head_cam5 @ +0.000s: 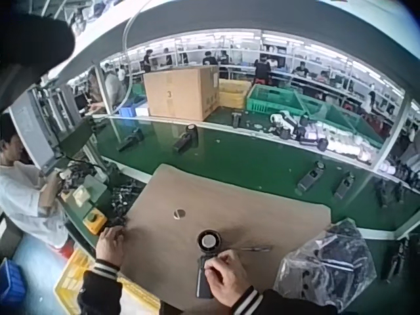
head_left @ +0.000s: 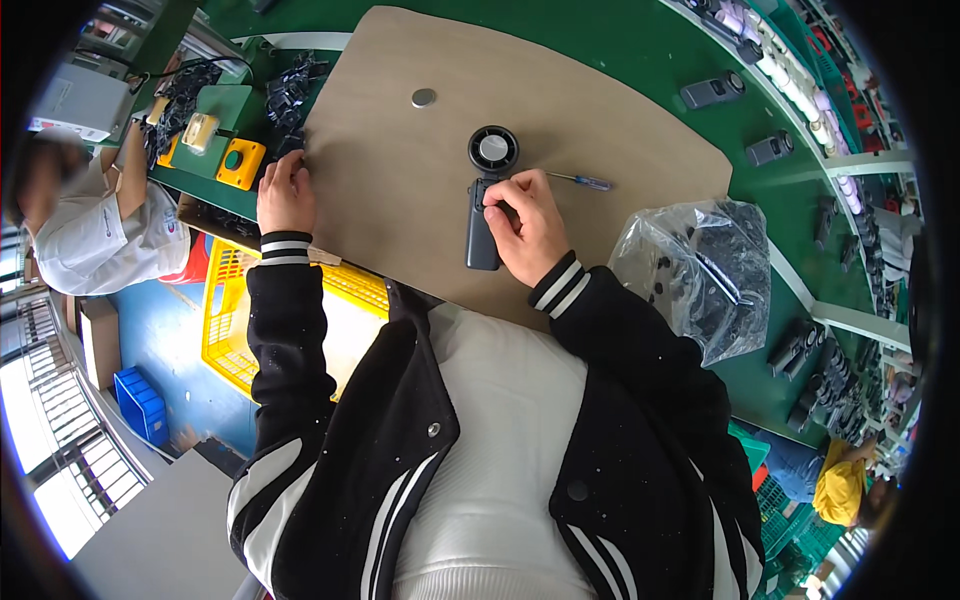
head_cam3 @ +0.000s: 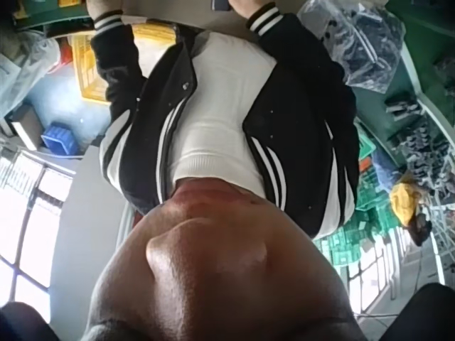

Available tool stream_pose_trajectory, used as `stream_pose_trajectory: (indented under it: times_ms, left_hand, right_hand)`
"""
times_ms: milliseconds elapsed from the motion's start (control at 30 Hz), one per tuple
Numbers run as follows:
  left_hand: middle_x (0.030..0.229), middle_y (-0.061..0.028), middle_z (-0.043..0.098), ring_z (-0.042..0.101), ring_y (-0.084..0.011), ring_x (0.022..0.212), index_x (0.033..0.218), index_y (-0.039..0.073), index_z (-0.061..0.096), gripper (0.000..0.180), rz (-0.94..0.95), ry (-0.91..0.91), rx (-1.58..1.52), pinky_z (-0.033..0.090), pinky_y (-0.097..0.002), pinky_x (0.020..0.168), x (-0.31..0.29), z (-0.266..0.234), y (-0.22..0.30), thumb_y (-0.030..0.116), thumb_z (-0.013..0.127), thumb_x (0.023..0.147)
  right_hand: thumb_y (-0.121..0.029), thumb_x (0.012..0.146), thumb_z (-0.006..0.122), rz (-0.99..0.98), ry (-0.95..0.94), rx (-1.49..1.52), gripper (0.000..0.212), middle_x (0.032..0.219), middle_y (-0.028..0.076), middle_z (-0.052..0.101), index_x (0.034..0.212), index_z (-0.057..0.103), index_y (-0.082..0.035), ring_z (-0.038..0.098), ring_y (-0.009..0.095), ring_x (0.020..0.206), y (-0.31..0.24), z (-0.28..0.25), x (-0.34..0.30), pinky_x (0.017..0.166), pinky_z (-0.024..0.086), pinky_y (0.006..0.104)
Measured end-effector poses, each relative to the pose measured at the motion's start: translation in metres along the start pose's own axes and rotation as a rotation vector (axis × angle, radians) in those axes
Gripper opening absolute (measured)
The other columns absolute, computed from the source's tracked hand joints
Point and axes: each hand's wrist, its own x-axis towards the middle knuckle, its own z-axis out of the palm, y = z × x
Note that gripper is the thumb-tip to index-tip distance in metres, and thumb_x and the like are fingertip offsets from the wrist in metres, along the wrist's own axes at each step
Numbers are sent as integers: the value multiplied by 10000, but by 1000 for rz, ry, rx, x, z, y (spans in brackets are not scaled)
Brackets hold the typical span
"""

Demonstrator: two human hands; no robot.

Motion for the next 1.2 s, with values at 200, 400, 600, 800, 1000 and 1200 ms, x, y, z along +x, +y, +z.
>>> stream_pose_trajectory:
  times_ms: [200, 400, 600, 800, 1000, 1200]
  left_hand:
    - [955, -32, 651, 598, -169, 803, 1144, 95, 642, 340, -6, 26, -445, 471, -259, 758, -9, -10, 36, -17, 563, 832]
    - [949, -36, 631, 558, -108, 806, 1157, 33, 623, 356, -46, -114, -1015, 446, -212, 767, -22, -8, 103, -99, 547, 835]
    - [957, -65, 615, 557, -114, 813, 1159, -6, 602, 343, -139, -379, -1344, 447, -202, 761, -33, 8, 137, -115, 540, 841]
    - [971, -78, 617, 559, -110, 814, 1134, -27, 592, 309, -197, -391, -1464, 455, -203, 753, -40, 19, 143, -114, 541, 841]
    - [938, -72, 625, 556, -101, 803, 1094, -26, 592, 267, -250, -391, -1506, 458, -203, 727, -44, 21, 151, -104, 555, 842]
    - [896, -58, 631, 556, -104, 786, 1082, 14, 615, 250, -178, -364, -1331, 448, -219, 709, -49, 21, 163, -41, 599, 838]
  right_hand:
    - [-3, 787, 581, 77, 93, -65, 140, 945, 51, 439, 896, 553, -85, 442, 173, 734, -8, 8, 4, 613, 411, 273]
    - [-22, 768, 591, 133, 142, 34, 152, 912, 62, 453, 884, 516, -85, 450, 196, 731, -7, 13, 10, 631, 425, 296]
    - [-39, 775, 599, 246, 64, 229, 153, 890, 52, 469, 877, 492, -78, 456, 173, 708, 0, -3, 14, 635, 428, 289]
    - [-57, 779, 612, 256, 40, 111, 157, 866, 39, 465, 879, 493, -71, 455, 152, 697, 2, 1, 14, 631, 424, 279]
    - [-59, 821, 614, 180, 109, 187, 109, 773, 3, 518, 868, 515, -62, 438, 107, 639, -4, -5, 15, 576, 390, 230]
    - [-116, 827, 623, 258, -17, 249, 121, 676, 16, 538, 811, 522, -50, 449, 155, 553, -11, -9, 16, 532, 399, 285]
